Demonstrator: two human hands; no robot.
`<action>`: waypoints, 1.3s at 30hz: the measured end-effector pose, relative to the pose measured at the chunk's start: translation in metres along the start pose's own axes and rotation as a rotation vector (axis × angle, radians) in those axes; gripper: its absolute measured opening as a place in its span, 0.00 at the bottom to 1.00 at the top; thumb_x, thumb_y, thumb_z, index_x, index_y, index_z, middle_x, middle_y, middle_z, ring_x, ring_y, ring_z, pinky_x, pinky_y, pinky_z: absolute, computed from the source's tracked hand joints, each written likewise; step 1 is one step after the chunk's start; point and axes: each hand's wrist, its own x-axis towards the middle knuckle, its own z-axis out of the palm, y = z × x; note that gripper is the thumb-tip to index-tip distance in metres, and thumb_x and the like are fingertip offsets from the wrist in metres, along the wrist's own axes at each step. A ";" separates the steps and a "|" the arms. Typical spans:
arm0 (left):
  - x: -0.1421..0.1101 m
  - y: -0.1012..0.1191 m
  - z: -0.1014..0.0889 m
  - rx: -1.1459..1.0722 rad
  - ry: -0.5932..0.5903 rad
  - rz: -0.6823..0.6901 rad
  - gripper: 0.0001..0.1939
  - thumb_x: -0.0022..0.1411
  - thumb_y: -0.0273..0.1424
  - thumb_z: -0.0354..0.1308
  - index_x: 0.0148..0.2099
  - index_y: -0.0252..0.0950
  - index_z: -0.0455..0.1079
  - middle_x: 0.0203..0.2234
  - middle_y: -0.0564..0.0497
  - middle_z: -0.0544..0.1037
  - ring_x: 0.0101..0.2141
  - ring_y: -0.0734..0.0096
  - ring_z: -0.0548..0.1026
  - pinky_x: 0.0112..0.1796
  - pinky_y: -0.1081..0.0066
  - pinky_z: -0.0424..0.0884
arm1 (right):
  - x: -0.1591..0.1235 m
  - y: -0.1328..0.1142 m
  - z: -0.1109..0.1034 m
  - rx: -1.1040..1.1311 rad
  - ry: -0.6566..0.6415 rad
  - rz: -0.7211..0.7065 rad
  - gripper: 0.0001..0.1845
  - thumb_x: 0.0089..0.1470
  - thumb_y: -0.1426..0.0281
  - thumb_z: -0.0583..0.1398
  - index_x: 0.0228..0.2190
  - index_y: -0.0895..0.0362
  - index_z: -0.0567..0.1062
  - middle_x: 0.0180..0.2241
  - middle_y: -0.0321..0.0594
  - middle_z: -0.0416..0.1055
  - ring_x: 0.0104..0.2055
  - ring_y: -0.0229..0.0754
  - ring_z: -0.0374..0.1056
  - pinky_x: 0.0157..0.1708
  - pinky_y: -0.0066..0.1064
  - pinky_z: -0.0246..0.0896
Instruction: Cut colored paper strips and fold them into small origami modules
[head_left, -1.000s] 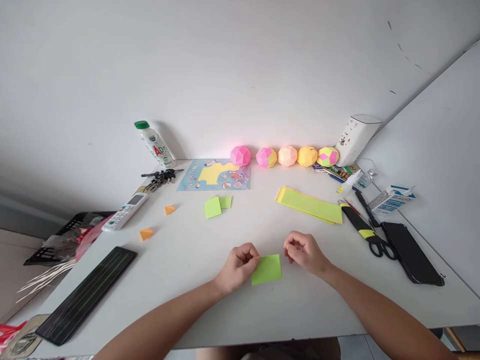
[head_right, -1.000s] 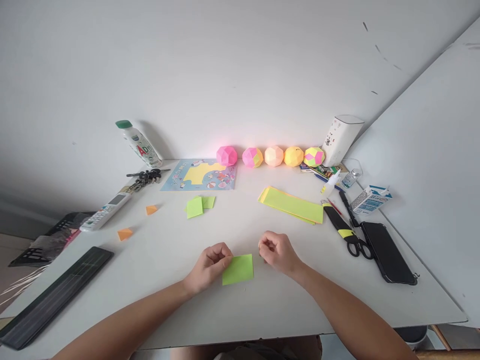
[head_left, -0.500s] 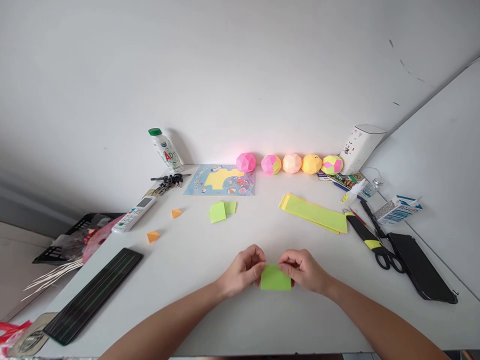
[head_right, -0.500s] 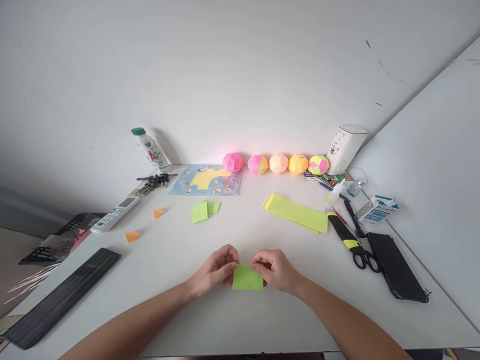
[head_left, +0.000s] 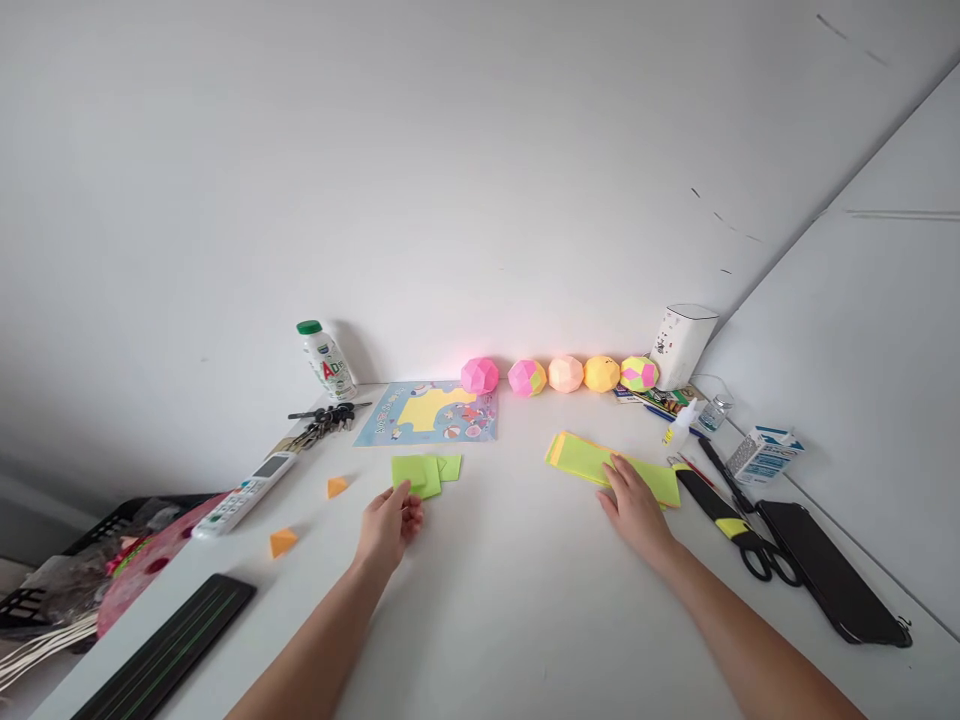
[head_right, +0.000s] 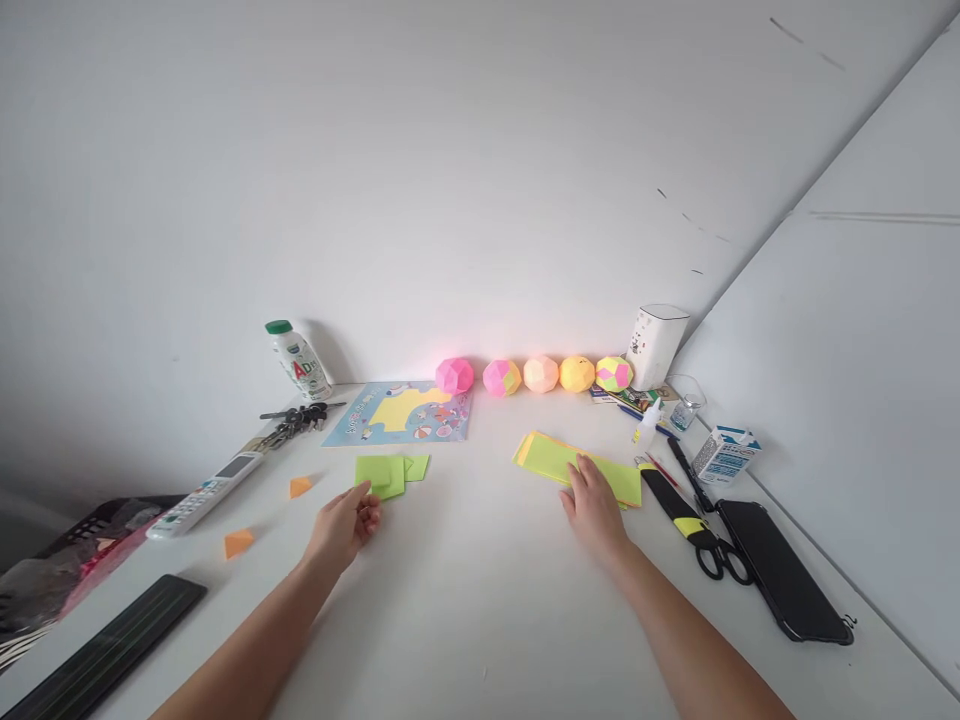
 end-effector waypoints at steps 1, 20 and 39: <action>0.001 -0.001 0.000 0.008 0.014 0.002 0.13 0.48 0.34 0.58 0.33 0.34 0.60 0.17 0.57 0.66 0.15 0.79 0.63 0.16 0.76 0.57 | 0.000 0.003 0.002 -0.029 -0.022 0.013 0.16 0.54 0.71 0.54 0.44 0.64 0.72 0.49 0.58 0.66 0.54 0.57 0.61 0.50 0.48 0.61; 0.040 -0.027 -0.023 1.510 -0.106 0.707 0.25 0.63 0.37 0.39 0.57 0.31 0.61 0.59 0.40 0.59 0.60 0.55 0.52 0.58 0.55 0.48 | 0.002 0.007 -0.004 -0.001 -0.074 0.026 0.18 0.49 0.82 0.48 0.26 0.56 0.76 0.38 0.43 0.76 0.45 0.45 0.70 0.41 0.34 0.65; -0.049 -0.041 0.021 1.310 -0.973 1.035 0.29 0.63 0.42 0.44 0.64 0.40 0.48 0.63 0.44 0.49 0.62 0.51 0.46 0.58 0.48 0.43 | 0.005 0.001 -0.017 0.198 0.146 0.128 0.15 0.56 0.68 0.51 0.22 0.56 0.73 0.30 0.45 0.74 0.35 0.47 0.69 0.34 0.36 0.62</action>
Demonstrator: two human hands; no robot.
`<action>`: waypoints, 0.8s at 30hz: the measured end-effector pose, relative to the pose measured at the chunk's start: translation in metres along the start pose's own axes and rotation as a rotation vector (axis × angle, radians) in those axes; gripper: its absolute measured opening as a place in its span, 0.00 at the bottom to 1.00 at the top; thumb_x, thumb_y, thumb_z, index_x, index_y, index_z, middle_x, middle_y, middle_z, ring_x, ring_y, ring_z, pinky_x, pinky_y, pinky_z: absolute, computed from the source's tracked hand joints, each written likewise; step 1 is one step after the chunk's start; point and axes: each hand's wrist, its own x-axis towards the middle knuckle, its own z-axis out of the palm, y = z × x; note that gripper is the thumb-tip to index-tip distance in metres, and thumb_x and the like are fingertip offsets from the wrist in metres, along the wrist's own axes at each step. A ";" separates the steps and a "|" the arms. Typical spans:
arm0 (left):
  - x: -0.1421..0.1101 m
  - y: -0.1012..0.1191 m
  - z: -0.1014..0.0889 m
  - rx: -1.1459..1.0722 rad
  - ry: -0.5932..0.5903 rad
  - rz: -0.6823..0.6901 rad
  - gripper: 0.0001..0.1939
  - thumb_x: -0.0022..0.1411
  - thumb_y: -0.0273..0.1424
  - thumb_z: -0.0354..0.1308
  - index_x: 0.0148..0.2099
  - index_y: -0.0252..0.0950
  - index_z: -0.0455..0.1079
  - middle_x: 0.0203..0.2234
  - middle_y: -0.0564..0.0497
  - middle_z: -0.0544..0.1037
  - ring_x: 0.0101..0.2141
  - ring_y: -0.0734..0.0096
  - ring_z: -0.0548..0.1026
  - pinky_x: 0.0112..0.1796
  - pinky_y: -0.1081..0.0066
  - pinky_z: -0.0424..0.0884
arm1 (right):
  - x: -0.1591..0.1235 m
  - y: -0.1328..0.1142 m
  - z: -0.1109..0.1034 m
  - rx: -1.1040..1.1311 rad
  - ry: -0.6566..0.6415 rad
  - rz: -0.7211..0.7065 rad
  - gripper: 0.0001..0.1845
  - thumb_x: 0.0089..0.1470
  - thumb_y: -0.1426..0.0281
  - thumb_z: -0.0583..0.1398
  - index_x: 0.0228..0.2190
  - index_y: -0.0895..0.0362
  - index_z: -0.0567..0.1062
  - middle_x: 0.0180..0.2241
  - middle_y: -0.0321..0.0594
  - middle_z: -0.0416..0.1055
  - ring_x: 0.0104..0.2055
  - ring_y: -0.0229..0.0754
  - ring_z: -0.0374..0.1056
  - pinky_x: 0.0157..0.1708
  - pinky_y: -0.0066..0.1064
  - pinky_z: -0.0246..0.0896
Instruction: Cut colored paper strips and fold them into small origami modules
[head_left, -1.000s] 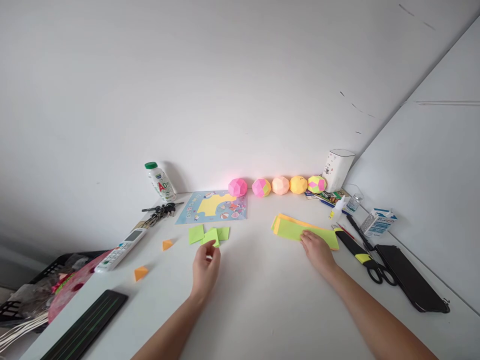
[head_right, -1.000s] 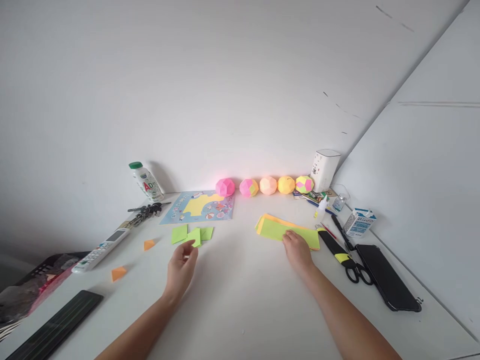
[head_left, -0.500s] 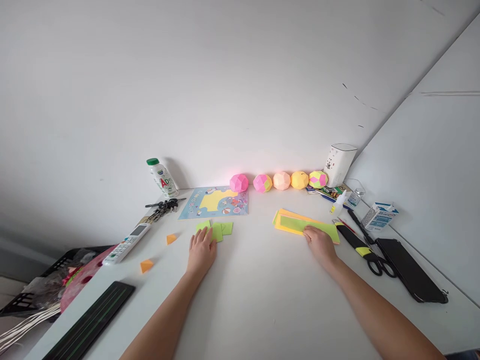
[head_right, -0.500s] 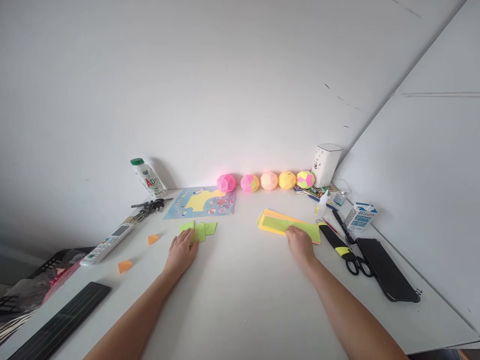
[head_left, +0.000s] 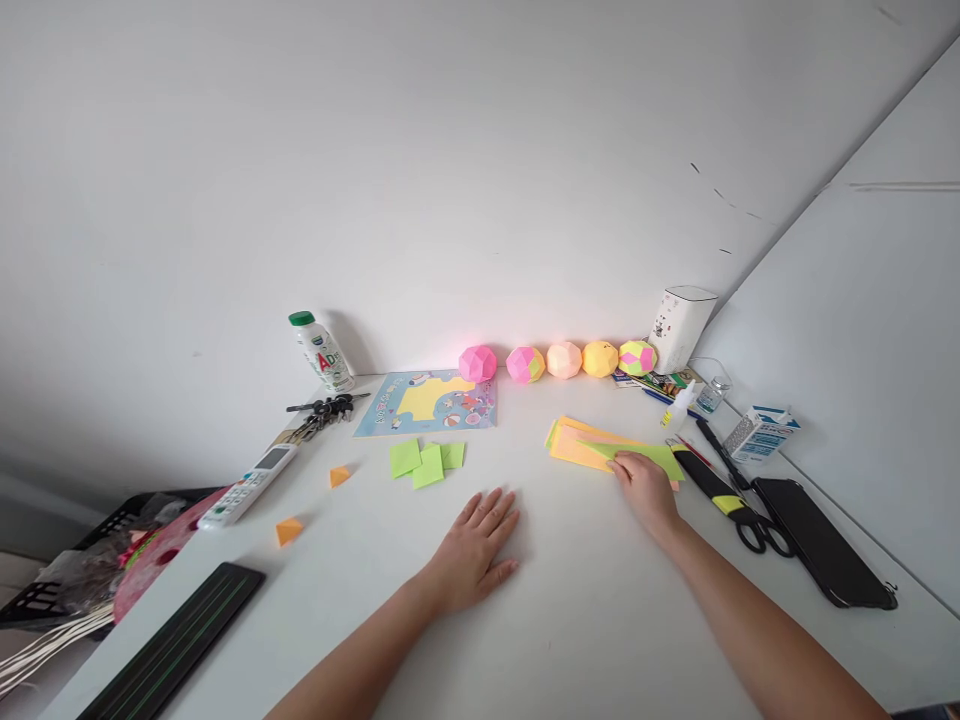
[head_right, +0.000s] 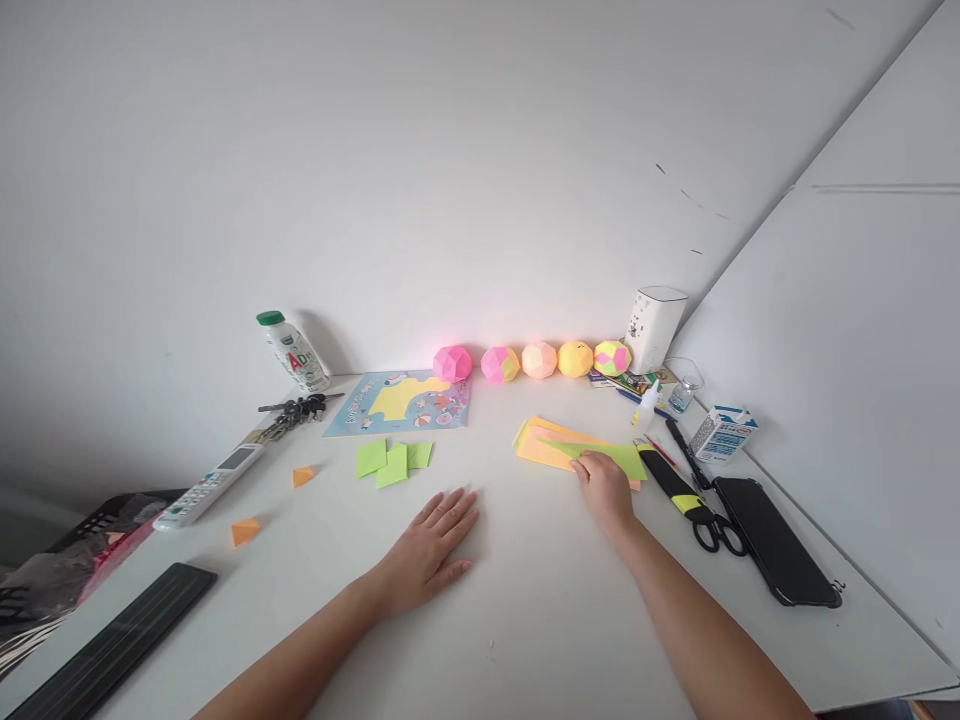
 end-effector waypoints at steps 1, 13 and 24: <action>0.000 0.000 -0.001 -0.073 0.007 -0.021 0.28 0.63 0.42 0.45 0.63 0.40 0.52 0.62 0.45 0.51 0.62 0.52 0.46 0.58 0.48 0.43 | 0.001 -0.005 -0.004 0.013 0.034 0.000 0.15 0.57 0.68 0.51 0.24 0.56 0.73 0.31 0.45 0.74 0.37 0.48 0.68 0.37 0.38 0.62; 0.005 0.044 -0.008 -1.920 -0.343 -0.306 0.34 0.61 0.51 0.38 0.55 0.28 0.63 0.50 0.32 0.68 0.48 0.51 0.70 0.50 0.52 0.61 | -0.043 -0.112 -0.038 1.062 -0.442 -0.043 0.09 0.55 0.66 0.58 0.25 0.55 0.75 0.26 0.41 0.72 0.34 0.43 0.61 0.34 0.37 0.61; 0.000 0.052 -0.016 -1.689 -0.239 0.021 0.32 0.54 0.55 0.50 0.43 0.30 0.73 0.50 0.36 0.69 0.53 0.46 0.63 0.51 0.54 0.58 | -0.045 -0.110 -0.037 1.389 -0.544 0.635 0.11 0.50 0.61 0.62 0.28 0.57 0.72 0.24 0.33 0.68 0.24 0.34 0.63 0.24 0.26 0.59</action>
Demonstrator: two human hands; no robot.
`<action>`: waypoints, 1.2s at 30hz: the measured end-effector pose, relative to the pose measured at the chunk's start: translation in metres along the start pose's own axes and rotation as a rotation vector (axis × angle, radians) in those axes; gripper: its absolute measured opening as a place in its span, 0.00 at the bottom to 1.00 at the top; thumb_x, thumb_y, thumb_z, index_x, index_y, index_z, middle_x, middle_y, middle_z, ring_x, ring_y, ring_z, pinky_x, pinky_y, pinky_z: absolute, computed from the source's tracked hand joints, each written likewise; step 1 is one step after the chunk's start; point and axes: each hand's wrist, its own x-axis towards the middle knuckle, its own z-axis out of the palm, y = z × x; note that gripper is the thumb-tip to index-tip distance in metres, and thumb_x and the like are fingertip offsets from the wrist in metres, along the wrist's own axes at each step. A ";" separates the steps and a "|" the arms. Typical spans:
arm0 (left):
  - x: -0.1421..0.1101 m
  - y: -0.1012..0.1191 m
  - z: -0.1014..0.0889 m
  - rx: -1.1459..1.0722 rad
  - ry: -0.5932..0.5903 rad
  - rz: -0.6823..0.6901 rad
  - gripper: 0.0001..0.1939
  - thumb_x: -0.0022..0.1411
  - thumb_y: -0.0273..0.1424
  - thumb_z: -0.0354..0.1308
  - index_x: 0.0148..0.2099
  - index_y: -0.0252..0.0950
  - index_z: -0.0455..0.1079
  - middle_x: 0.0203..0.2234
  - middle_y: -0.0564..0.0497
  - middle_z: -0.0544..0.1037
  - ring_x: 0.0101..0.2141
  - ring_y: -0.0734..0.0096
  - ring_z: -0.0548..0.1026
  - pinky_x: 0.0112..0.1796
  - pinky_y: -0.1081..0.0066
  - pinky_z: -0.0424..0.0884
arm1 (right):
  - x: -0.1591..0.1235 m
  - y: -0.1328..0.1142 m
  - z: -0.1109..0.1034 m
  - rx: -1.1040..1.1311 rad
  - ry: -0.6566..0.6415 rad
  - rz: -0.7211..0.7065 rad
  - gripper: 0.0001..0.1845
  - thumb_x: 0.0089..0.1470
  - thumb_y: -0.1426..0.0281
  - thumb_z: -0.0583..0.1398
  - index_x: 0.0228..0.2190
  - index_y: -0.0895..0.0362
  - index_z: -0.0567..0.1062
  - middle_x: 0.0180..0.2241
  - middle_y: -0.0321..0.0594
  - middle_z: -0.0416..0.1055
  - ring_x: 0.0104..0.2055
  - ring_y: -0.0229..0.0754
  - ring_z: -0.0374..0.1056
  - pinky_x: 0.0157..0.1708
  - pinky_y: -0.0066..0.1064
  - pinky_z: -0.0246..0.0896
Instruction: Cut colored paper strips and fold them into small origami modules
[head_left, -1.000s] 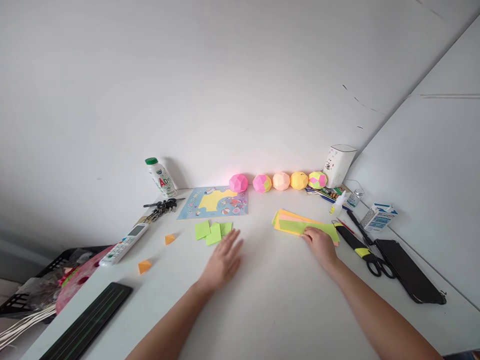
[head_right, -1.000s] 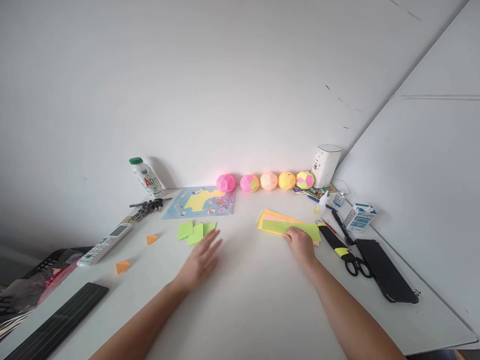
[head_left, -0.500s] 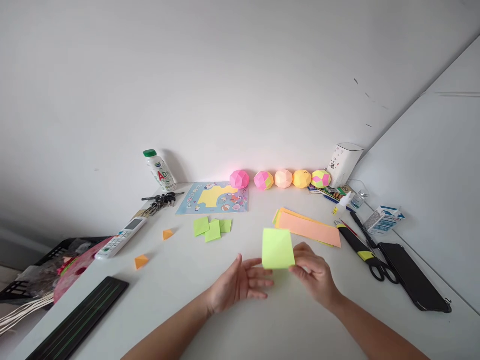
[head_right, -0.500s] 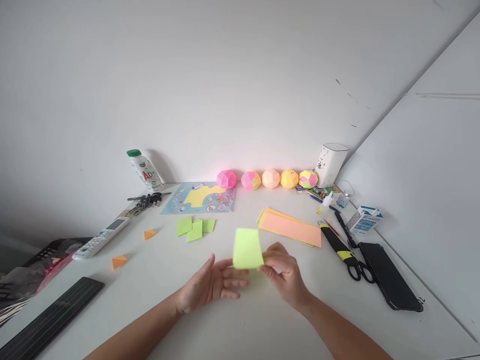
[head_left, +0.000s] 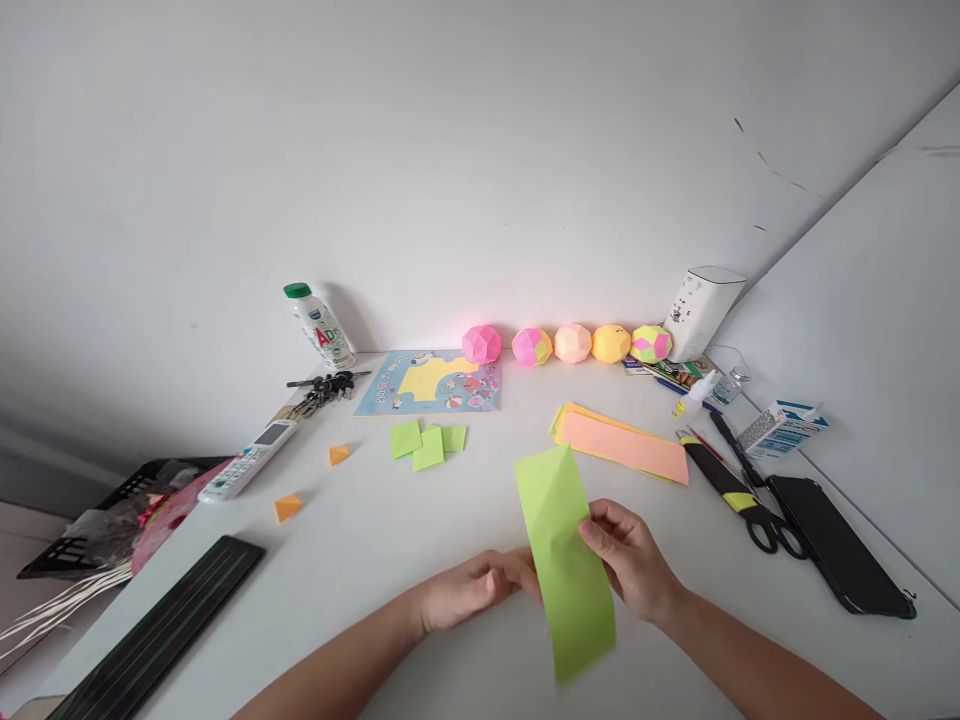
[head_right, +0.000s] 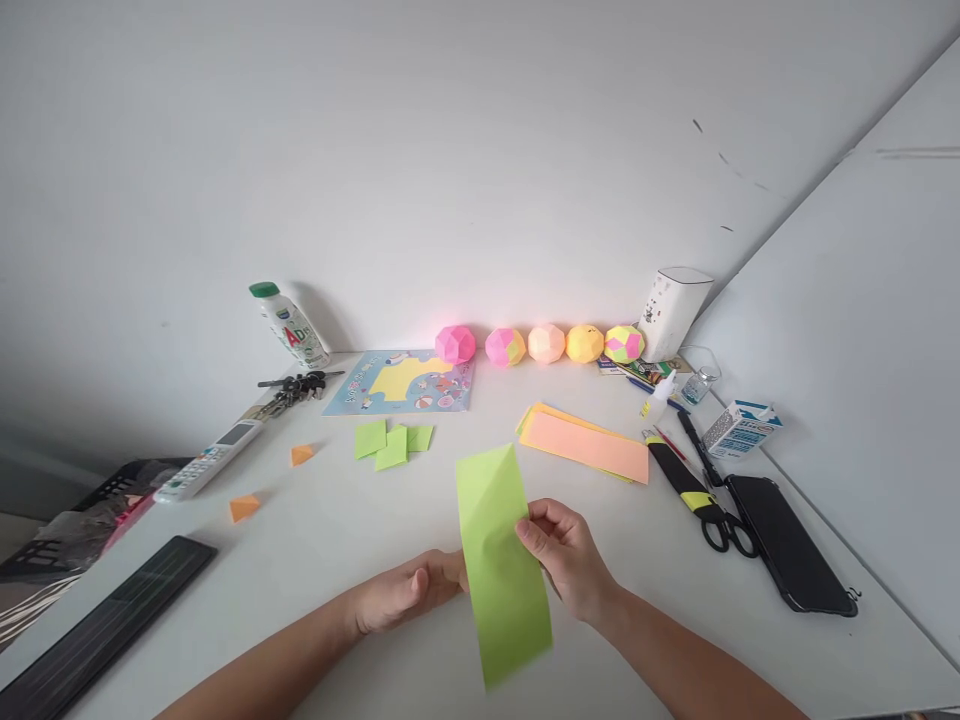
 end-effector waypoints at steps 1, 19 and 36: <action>-0.001 -0.003 0.000 0.008 -0.004 -0.005 0.34 0.52 0.56 0.50 0.44 0.30 0.72 0.48 0.36 0.71 0.52 0.46 0.65 0.50 0.53 0.59 | 0.000 0.000 0.002 -0.003 -0.001 0.017 0.11 0.50 0.61 0.62 0.29 0.57 0.72 0.25 0.34 0.69 0.25 0.35 0.64 0.25 0.26 0.60; 0.006 -0.007 -0.013 -0.152 0.633 -0.005 0.19 0.54 0.37 0.61 0.47 0.34 0.68 0.38 0.43 0.77 0.36 0.62 0.76 0.37 0.65 0.71 | 0.005 0.014 -0.004 -1.254 -0.351 -0.996 0.18 0.54 0.74 0.55 0.48 0.54 0.67 0.54 0.50 0.59 0.59 0.54 0.51 0.52 0.49 0.55; -0.002 -0.003 -0.004 0.147 0.277 -0.125 0.20 0.59 0.43 0.52 0.43 0.32 0.70 0.28 0.45 0.76 0.29 0.66 0.74 0.31 0.69 0.68 | 0.008 0.013 0.001 -0.333 -0.065 0.002 0.12 0.53 0.61 0.59 0.32 0.57 0.68 0.29 0.38 0.69 0.33 0.40 0.68 0.32 0.30 0.65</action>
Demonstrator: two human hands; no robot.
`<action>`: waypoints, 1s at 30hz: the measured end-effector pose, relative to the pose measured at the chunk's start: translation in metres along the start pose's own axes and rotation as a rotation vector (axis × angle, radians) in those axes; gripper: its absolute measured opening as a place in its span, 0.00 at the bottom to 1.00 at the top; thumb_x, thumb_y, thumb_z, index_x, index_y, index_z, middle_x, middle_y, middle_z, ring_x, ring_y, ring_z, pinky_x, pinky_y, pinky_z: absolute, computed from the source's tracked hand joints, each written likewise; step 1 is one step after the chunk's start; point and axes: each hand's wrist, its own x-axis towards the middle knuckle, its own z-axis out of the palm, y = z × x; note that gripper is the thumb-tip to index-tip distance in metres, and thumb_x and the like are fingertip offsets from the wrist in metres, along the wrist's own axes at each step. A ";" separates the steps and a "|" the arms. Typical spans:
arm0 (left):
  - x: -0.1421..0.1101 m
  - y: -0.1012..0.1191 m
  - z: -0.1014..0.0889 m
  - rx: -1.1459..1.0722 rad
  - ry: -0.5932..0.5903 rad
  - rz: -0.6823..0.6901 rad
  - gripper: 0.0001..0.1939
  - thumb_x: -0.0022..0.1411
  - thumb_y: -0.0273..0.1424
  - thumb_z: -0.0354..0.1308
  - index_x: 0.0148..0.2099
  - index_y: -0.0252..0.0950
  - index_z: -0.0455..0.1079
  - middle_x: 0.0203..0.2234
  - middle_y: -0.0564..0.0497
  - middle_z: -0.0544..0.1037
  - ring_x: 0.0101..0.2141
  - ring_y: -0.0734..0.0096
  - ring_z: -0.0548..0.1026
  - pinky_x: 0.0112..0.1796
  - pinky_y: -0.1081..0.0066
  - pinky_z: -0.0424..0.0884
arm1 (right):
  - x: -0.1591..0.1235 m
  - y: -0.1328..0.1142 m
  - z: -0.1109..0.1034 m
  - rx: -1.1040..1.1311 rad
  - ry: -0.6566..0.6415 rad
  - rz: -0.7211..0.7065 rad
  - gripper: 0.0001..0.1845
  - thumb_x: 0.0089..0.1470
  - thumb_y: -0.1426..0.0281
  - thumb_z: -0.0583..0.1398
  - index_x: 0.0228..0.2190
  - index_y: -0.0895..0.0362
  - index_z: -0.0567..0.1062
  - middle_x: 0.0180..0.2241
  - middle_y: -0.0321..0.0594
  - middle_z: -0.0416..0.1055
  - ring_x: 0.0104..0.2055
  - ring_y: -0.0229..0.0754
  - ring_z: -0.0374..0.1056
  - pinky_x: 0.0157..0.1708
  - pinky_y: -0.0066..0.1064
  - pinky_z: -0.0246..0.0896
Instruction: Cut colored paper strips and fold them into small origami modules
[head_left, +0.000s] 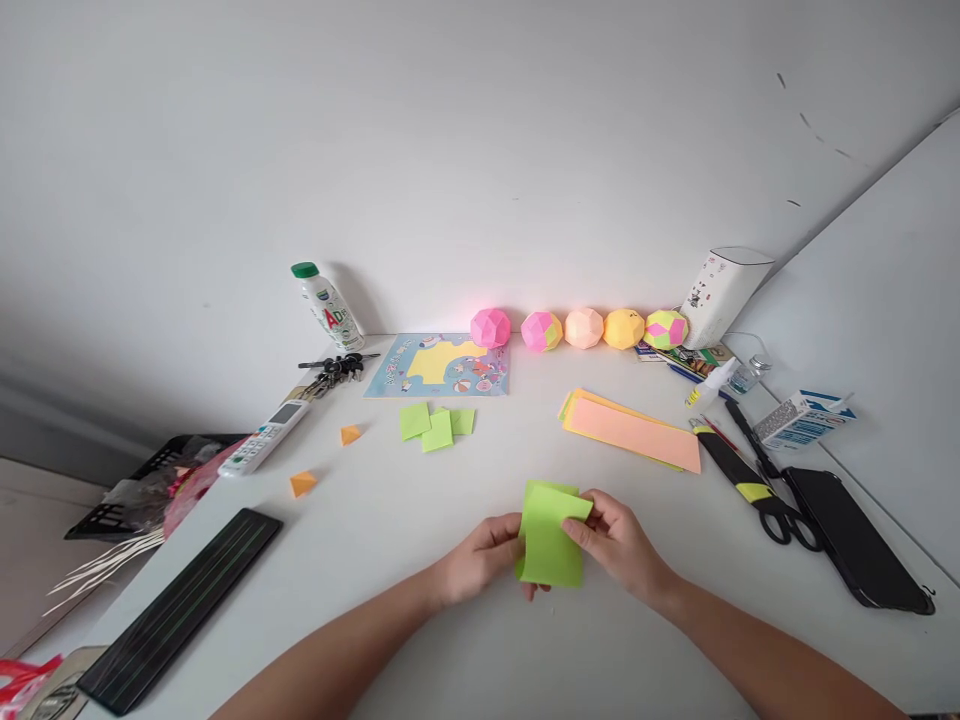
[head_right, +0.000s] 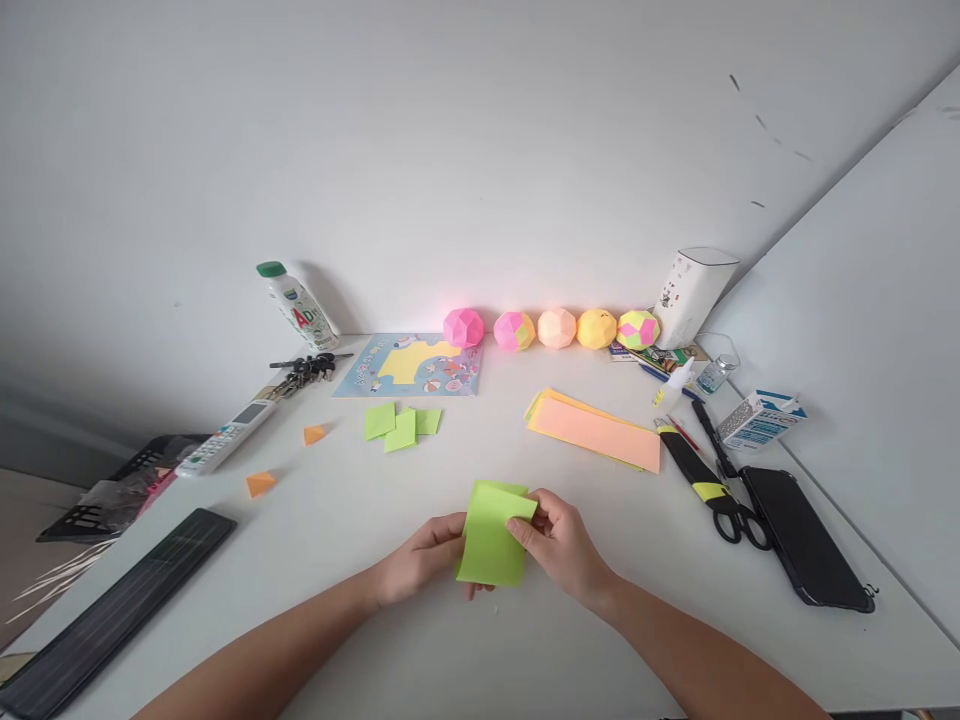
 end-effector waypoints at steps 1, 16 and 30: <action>-0.001 0.000 0.000 -0.001 0.028 0.015 0.21 0.60 0.45 0.49 0.43 0.32 0.70 0.30 0.45 0.76 0.31 0.66 0.74 0.33 0.68 0.68 | -0.001 0.001 0.001 -0.006 0.018 0.000 0.12 0.52 0.61 0.59 0.31 0.57 0.68 0.29 0.38 0.69 0.33 0.40 0.68 0.32 0.30 0.65; 0.001 -0.007 0.014 0.018 0.195 -0.045 0.23 0.58 0.46 0.52 0.46 0.33 0.68 0.36 0.44 0.77 0.34 0.64 0.74 0.34 0.69 0.68 | -0.006 0.004 0.007 -0.017 -0.045 0.066 0.13 0.53 0.59 0.58 0.28 0.57 0.68 0.19 0.31 0.62 0.22 0.34 0.61 0.20 0.25 0.59; 0.000 -0.007 0.013 0.067 0.202 -0.057 0.20 0.58 0.47 0.51 0.37 0.33 0.65 0.32 0.46 0.76 0.32 0.68 0.72 0.31 0.71 0.65 | -0.005 0.007 0.006 -0.069 -0.065 0.123 0.16 0.51 0.55 0.58 0.25 0.56 0.67 0.18 0.31 0.64 0.19 0.35 0.62 0.17 0.26 0.57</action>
